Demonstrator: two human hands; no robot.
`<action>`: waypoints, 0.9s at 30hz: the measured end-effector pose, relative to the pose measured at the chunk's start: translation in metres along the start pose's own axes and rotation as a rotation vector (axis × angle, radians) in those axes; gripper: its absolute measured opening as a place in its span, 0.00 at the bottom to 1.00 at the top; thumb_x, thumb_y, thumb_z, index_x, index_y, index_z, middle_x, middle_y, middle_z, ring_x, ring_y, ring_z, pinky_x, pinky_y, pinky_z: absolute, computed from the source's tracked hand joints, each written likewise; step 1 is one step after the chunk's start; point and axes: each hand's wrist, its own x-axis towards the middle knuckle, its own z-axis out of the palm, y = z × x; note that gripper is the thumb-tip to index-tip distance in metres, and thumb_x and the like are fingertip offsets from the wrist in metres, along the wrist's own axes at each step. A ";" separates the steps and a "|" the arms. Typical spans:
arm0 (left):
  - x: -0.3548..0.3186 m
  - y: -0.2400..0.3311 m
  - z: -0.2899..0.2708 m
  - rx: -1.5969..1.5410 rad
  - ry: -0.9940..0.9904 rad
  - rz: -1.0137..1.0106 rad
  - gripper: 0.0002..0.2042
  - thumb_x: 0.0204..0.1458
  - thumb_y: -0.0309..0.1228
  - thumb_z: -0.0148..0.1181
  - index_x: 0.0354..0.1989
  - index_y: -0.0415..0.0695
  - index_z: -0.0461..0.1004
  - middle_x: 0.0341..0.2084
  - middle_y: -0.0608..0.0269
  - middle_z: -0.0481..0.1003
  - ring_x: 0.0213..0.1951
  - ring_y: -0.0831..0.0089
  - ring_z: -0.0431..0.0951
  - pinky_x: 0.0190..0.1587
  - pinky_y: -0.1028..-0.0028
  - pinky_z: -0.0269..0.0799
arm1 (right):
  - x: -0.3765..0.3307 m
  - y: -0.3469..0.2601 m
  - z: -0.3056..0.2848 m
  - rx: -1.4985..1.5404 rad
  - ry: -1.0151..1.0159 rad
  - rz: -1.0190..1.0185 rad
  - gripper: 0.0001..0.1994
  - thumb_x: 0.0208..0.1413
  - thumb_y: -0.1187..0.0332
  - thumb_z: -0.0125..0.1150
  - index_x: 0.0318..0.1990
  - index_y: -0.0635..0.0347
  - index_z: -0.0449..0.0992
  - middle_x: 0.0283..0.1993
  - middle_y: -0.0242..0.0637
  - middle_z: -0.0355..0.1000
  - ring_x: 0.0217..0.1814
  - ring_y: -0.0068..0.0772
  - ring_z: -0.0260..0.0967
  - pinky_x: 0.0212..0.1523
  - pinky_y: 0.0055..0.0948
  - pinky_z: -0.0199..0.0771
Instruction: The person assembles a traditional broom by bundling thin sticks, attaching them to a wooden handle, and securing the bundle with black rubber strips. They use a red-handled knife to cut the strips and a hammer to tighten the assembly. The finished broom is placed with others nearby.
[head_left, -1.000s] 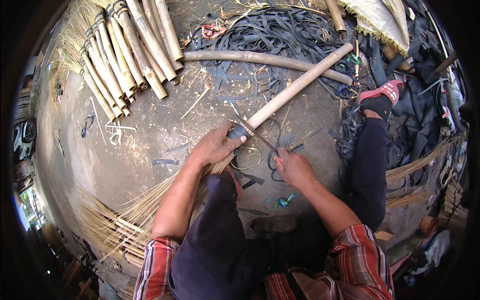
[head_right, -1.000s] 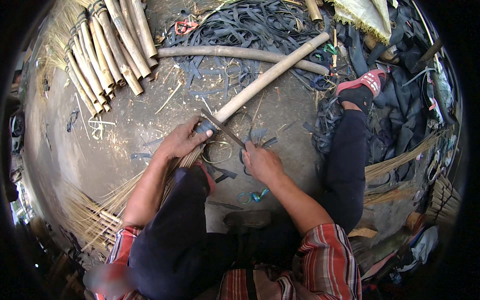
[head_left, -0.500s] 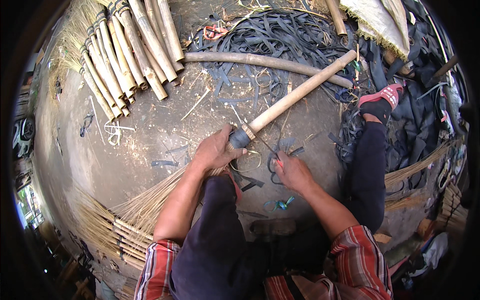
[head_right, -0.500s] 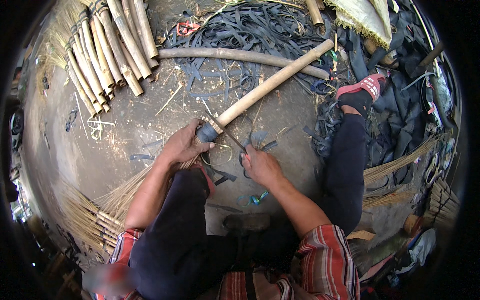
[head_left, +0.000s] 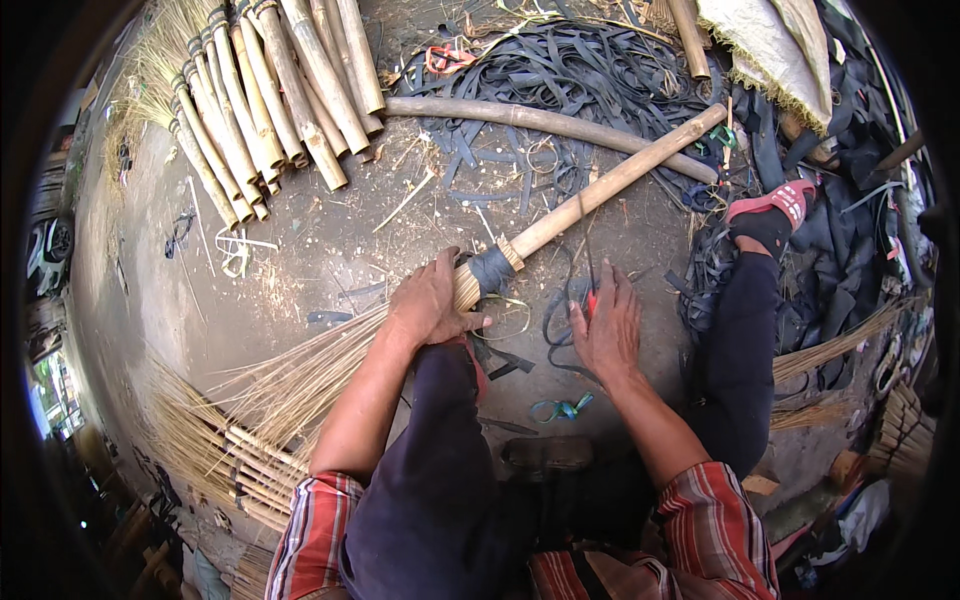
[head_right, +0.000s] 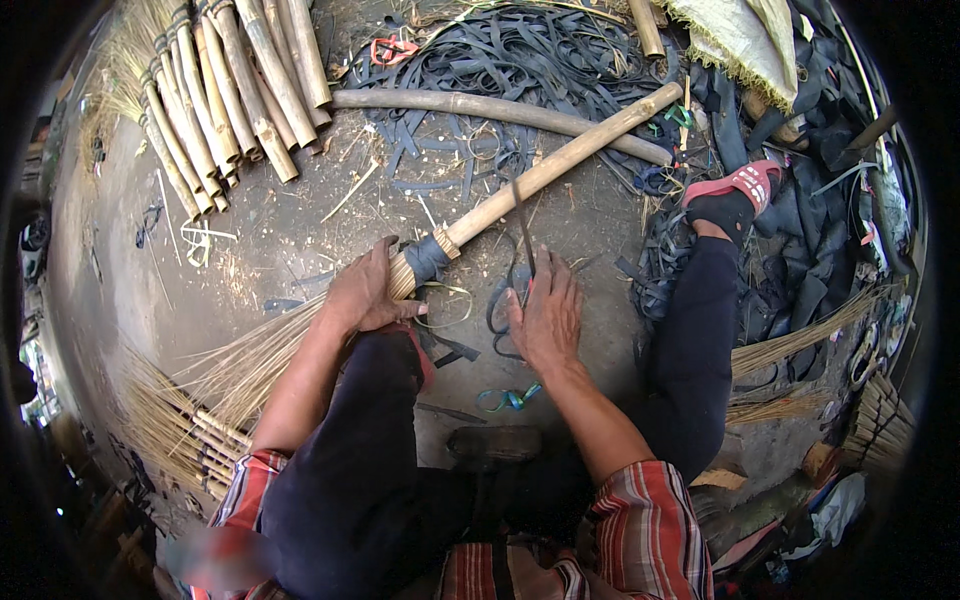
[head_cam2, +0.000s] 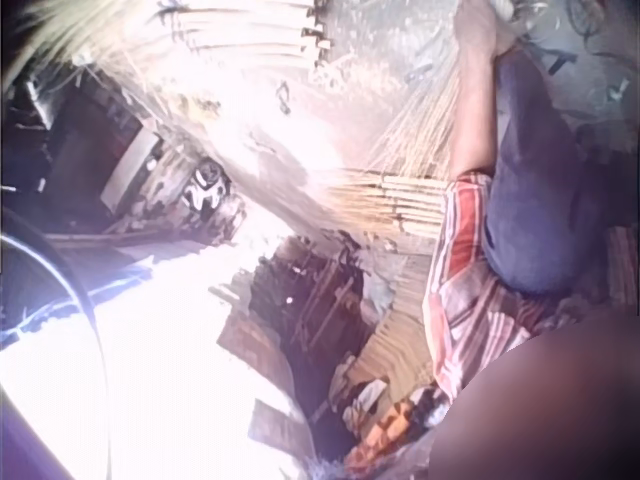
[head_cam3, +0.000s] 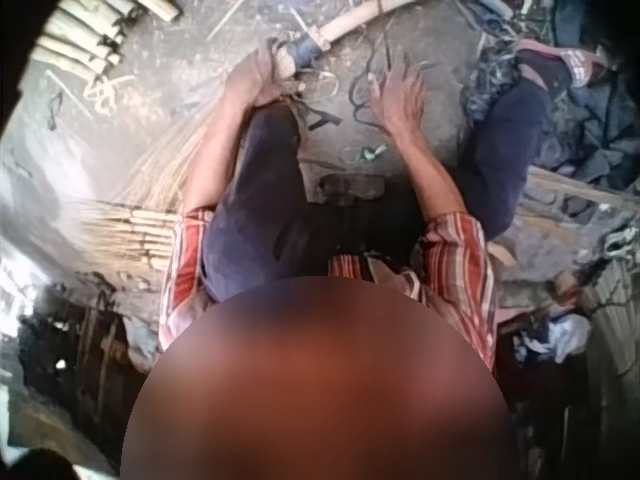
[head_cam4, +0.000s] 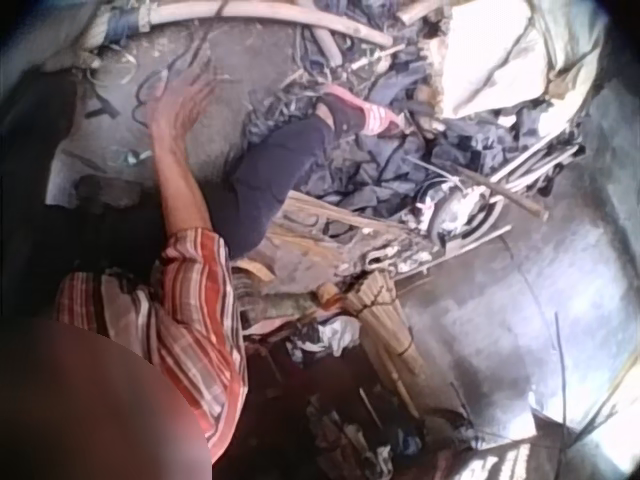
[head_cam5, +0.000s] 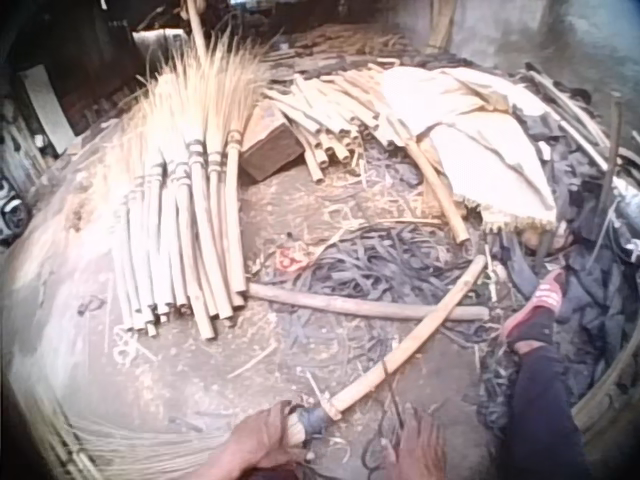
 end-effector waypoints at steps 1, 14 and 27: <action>0.000 -0.003 -0.003 0.026 -0.089 -0.066 0.56 0.39 0.58 0.81 0.72 0.38 0.60 0.51 0.37 0.81 0.54 0.40 0.82 0.59 0.51 0.77 | 0.002 -0.003 0.001 0.045 -0.040 -0.036 0.21 0.67 0.60 0.62 0.62 0.61 0.72 0.51 0.57 0.77 0.51 0.61 0.78 0.55 0.54 0.76; -0.005 0.022 -0.007 -0.057 -0.138 -0.072 0.47 0.43 0.51 0.80 0.68 0.37 0.65 0.46 0.36 0.82 0.49 0.43 0.84 0.51 0.52 0.80 | 0.014 -0.064 0.019 0.442 -0.296 -0.215 0.13 0.65 0.64 0.65 0.52 0.58 0.74 0.43 0.44 0.71 0.44 0.54 0.76 0.46 0.52 0.77; -0.026 0.036 0.031 0.205 0.179 0.055 0.36 0.51 0.44 0.75 0.63 0.38 0.68 0.52 0.48 0.76 0.54 0.50 0.78 0.57 0.55 0.72 | 0.113 -0.042 0.038 0.377 -0.233 0.092 0.05 0.64 0.70 0.64 0.42 0.62 0.79 0.45 0.46 0.76 0.49 0.51 0.75 0.48 0.50 0.69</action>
